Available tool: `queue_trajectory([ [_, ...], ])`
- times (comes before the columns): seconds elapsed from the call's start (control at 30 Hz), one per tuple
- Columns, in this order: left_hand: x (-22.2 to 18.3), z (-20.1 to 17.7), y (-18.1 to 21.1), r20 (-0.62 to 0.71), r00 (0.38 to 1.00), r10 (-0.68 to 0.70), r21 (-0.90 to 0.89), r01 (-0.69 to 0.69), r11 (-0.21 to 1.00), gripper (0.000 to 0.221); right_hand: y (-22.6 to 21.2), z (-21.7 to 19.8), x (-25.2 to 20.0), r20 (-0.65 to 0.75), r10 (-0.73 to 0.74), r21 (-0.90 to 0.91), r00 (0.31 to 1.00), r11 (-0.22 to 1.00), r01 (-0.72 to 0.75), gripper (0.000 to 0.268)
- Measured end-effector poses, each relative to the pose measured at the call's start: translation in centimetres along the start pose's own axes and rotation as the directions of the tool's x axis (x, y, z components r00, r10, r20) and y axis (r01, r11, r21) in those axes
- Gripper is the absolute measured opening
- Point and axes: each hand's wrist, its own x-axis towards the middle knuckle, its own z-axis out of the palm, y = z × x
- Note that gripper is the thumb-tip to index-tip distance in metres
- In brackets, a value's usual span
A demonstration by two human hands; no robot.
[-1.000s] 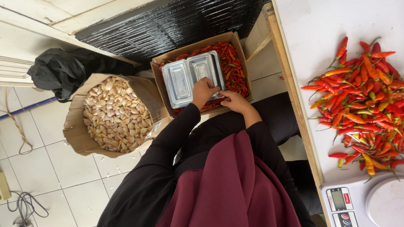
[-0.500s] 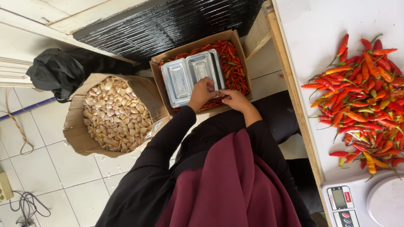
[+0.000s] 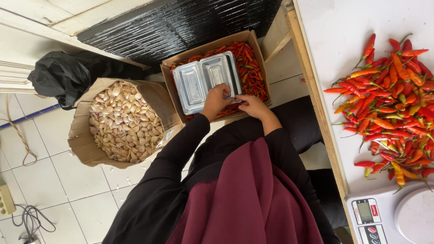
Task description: The person sorts red and orange peppers by hand from a pile on a table into plastic containers, using a digital scale to weigh them.
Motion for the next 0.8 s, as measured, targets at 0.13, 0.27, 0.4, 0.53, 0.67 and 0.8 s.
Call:
queue_trajectory([
  [0.13,-0.1,-0.3,-0.3,0.005,1.000,0.021,-0.007,-0.021,1.000,0.026,0.1,0.0,-0.1,-0.002,-0.001,0.004,1.000,1.000,0.001,0.050],
  [0.27,-0.3,0.2,0.1,-0.013,0.998,0.053,0.125,-0.051,0.991,0.015,-0.6,-0.1,-0.4,0.006,0.003,0.011,1.000,1.000,-0.003,0.050],
  [0.4,-1.9,-0.4,4.5,-0.036,0.998,0.044,0.301,-0.031,0.953,0.009,-1.3,-0.3,-0.8,0.017,0.027,0.005,0.999,1.000,-0.027,0.054],
  [0.53,-0.2,1.0,0.6,-0.065,0.998,-0.003,0.211,0.017,0.977,0.010,-1.4,-0.4,-0.9,-0.001,0.032,0.021,0.999,0.999,-0.032,0.057],
  [0.67,0.7,0.9,-2.2,-0.054,0.999,-0.008,0.104,0.013,0.994,0.010,-1.9,-0.3,-0.9,0.011,0.001,0.019,1.000,1.000,-0.002,0.055],
  [0.8,0.1,0.3,-2.1,-0.065,0.998,0.007,-0.064,-0.011,0.998,0.006,-2.6,-0.5,-1.4,0.056,0.012,-0.008,0.998,1.000,-0.011,0.055],
])
